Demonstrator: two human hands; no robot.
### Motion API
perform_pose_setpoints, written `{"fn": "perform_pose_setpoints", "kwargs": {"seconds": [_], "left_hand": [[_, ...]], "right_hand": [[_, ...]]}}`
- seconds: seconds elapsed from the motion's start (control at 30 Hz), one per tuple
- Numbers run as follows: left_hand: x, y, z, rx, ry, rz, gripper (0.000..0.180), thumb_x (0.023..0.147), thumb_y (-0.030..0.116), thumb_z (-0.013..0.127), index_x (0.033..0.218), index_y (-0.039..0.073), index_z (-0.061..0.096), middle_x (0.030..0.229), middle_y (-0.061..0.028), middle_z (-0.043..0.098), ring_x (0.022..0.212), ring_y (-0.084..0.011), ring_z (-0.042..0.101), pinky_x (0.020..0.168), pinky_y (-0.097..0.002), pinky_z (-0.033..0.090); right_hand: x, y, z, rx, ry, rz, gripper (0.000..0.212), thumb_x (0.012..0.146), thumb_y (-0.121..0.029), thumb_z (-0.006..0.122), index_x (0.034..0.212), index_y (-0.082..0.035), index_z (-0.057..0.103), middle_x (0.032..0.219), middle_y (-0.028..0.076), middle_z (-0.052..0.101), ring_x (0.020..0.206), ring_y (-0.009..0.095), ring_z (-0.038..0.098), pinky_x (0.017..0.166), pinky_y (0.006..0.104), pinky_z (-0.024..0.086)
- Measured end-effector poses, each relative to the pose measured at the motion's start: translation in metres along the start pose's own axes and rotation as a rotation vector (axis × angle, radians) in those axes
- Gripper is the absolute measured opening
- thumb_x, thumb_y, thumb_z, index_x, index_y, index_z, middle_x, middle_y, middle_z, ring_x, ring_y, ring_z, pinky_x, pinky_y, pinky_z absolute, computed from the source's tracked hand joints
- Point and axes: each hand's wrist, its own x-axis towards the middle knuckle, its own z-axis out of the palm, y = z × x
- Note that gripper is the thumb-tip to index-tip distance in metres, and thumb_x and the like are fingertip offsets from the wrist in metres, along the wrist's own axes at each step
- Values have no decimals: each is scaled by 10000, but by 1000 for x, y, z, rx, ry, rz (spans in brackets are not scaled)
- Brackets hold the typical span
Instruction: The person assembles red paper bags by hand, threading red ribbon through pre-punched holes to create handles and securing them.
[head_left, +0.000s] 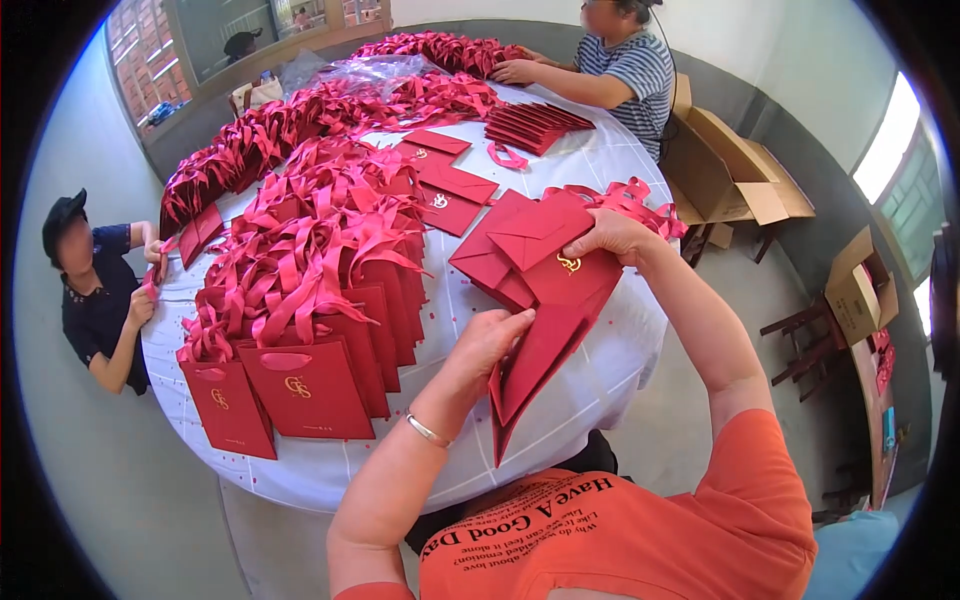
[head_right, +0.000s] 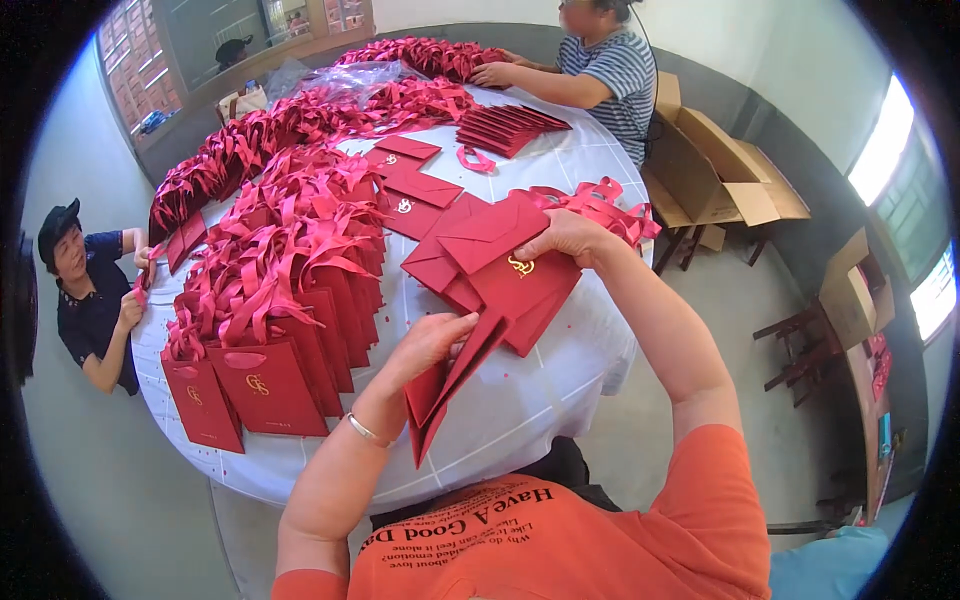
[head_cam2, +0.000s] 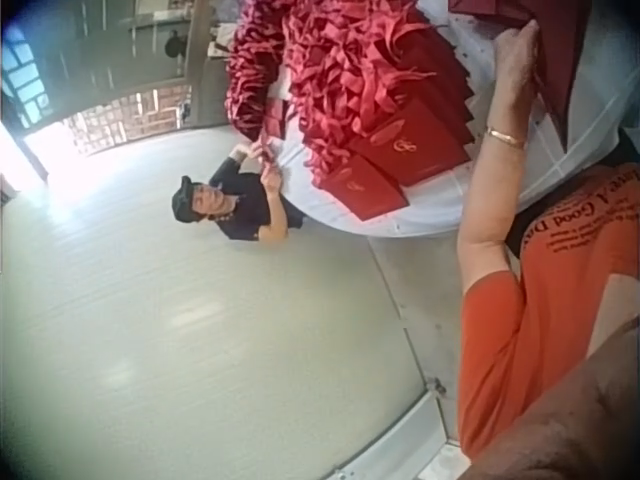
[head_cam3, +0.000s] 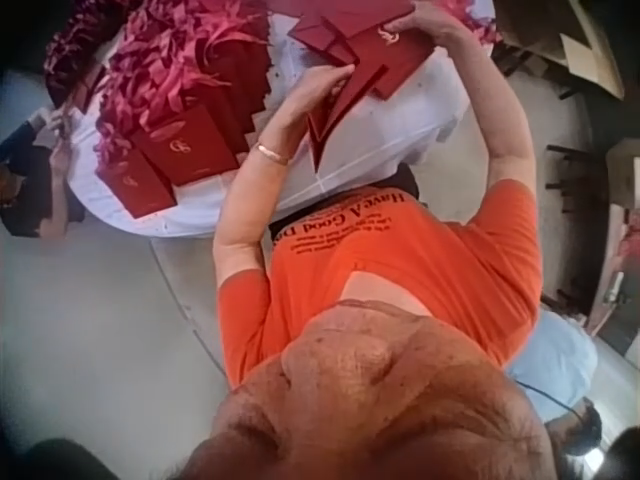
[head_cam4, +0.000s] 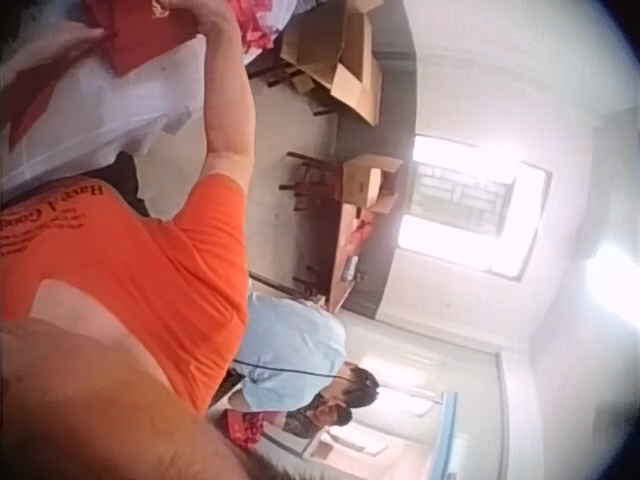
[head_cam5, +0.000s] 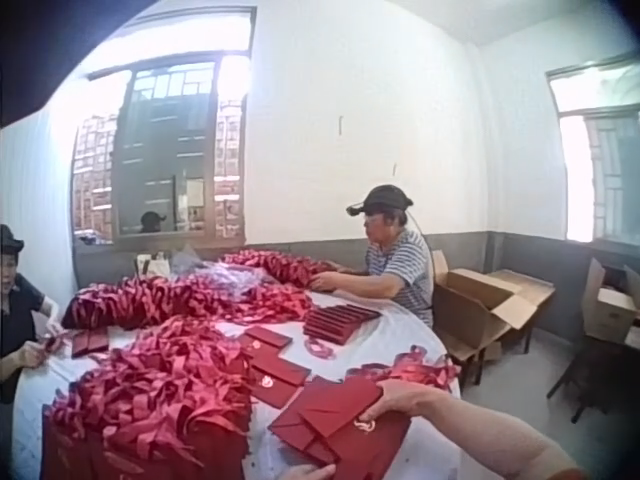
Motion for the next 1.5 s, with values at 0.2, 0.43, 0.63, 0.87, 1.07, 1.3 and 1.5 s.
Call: {"fn": "perform_pose_setpoints", "kwargs": {"seconds": [0.2, 0.43, 0.63, 0.87, 1.07, 1.3, 1.5], "left_hand": [[-7, -10, -4, -44, -236, -4, 245, 944, 305, 637, 855, 77, 656, 683, 56, 559, 570, -42, 466, 518, -213, 352], [-48, 20, -6, -188, -499, 101, 203, 974, 195, 623, 1049, 10, 659, 920, 3, 684, 789, -38, 613, 717, -205, 507], [-27, 6, -24, -194, -342, 164, 230, 976, 201, 623, 1072, -1, 675, 937, 7, 685, 805, -32, 610, 728, -194, 499], [-14, -11, -18, -125, -171, 138, 220, 953, 243, 655, 990, 27, 675, 854, 34, 666, 713, -23, 585, 641, -188, 476], [-23, -9, -5, -299, -173, 131, 220, 954, 237, 647, 995, 26, 691, 843, 24, 674, 724, -33, 595, 647, -202, 490], [-18, -11, -10, -290, 148, 167, 223, 948, 223, 644, 999, 12, 699, 837, -2, 676, 747, -68, 606, 669, -235, 498], [-15, -14, -17, -386, 154, 140, 236, 945, 194, 633, 1039, -18, 680, 911, -34, 687, 776, -95, 624, 698, -236, 505]], "right_hand": [[-14, -57, 5, -506, 125, -124, 616, 566, 8, 847, 1146, -34, 644, 1028, 79, 713, 932, 204, 681, 861, 362, 555], [-14, -160, 54, -1359, -328, -223, 431, 564, -42, 854, 963, -20, 693, 870, 102, 733, 809, 233, 704, 742, 350, 562], [14, -175, 158, -2043, -552, -272, 422, 544, -73, 856, 936, -14, 714, 839, 145, 715, 802, 335, 690, 712, 435, 540], [55, -135, 204, -2294, -591, -111, 395, 462, -128, 916, 822, -66, 767, 850, 125, 732, 826, 315, 703, 699, 430, 558], [107, -112, 205, -2597, -648, 279, 446, 642, -288, 906, 1058, -208, 768, 1135, -26, 716, 1054, 247, 647, 956, 406, 483], [95, -93, 193, -2382, -439, -399, 711, 353, -212, 929, 1035, -145, 741, 1210, 44, 642, 1184, 225, 549, 1006, 449, 388], [77, -95, 136, -2013, -272, -699, 670, 636, -151, 801, 1264, -76, 581, 1290, 99, 590, 1206, 273, 541, 1034, 408, 405]]}}
